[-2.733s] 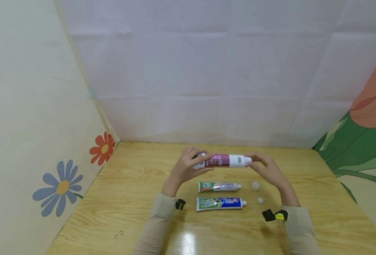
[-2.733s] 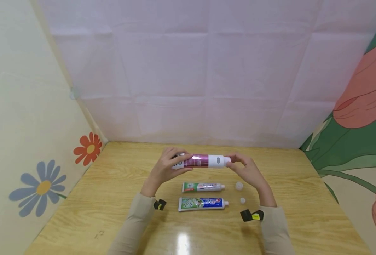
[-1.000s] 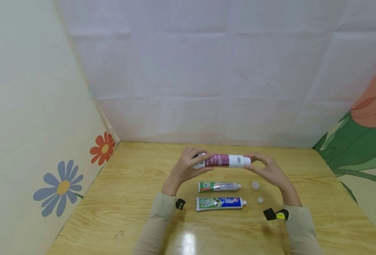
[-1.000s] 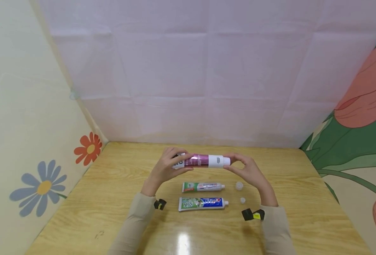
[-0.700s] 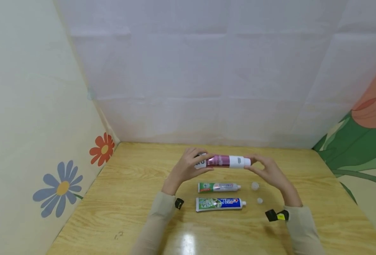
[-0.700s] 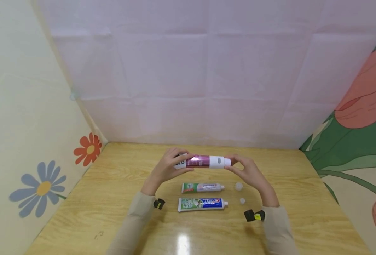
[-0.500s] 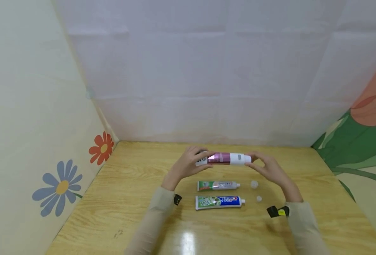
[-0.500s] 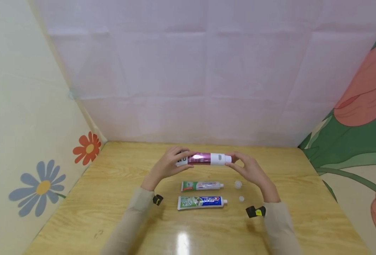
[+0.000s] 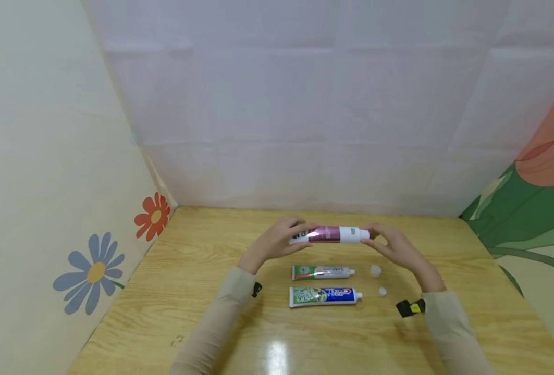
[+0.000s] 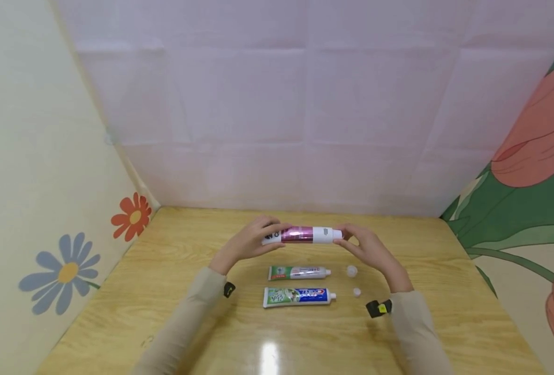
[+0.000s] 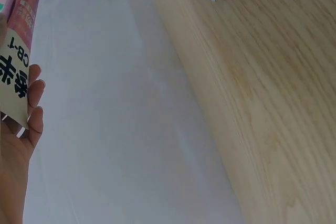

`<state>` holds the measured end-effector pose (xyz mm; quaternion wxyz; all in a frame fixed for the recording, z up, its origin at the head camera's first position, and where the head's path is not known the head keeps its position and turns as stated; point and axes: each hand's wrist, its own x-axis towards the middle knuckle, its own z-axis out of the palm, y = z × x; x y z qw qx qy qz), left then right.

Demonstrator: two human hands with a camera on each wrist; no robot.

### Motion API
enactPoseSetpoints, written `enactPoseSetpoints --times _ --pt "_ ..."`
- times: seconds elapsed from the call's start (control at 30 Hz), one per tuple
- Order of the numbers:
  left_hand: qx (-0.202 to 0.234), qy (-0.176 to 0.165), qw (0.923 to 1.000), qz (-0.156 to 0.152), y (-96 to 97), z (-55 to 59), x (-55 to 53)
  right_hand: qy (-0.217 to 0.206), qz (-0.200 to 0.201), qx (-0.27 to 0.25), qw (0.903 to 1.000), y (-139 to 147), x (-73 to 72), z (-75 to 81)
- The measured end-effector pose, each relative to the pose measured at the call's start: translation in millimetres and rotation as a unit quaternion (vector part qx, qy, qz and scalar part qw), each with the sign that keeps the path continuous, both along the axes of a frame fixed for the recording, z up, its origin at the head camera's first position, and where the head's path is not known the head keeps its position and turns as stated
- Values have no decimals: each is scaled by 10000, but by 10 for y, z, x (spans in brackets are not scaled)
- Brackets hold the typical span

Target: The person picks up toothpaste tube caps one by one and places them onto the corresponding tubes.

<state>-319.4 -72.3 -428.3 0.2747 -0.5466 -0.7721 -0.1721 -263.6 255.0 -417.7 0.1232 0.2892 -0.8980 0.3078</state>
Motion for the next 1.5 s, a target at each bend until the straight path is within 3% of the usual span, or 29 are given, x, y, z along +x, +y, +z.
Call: enactPoseSetpoints --times 0.13,0.53,0.7,0.9,1.3,1.5 --pt "-92 -67 9999 -107 13 -39 -70 -189 -43 97 9998 19 -49 -36" --pt "-417 -377 9984 -54 -19 -178 -200 -509 -47 235 9984 44 -168 -152" --pt "-633 -610 9960 146 -30 -221 -242 -613 -5 250 9978 53 -219 -199" --pt "-1095 -1106 9862 562 -57 -280 -265 -828 110 225 9963 70 -287 -280" --pt "-1355 -1736 9727 727 -58 -400 -363 -921 130 315 9952 110 -365 -415" --pt "-1555 -2273 9570 909 -54 -441 -359 -1013 131 479 9936 122 -398 -480"
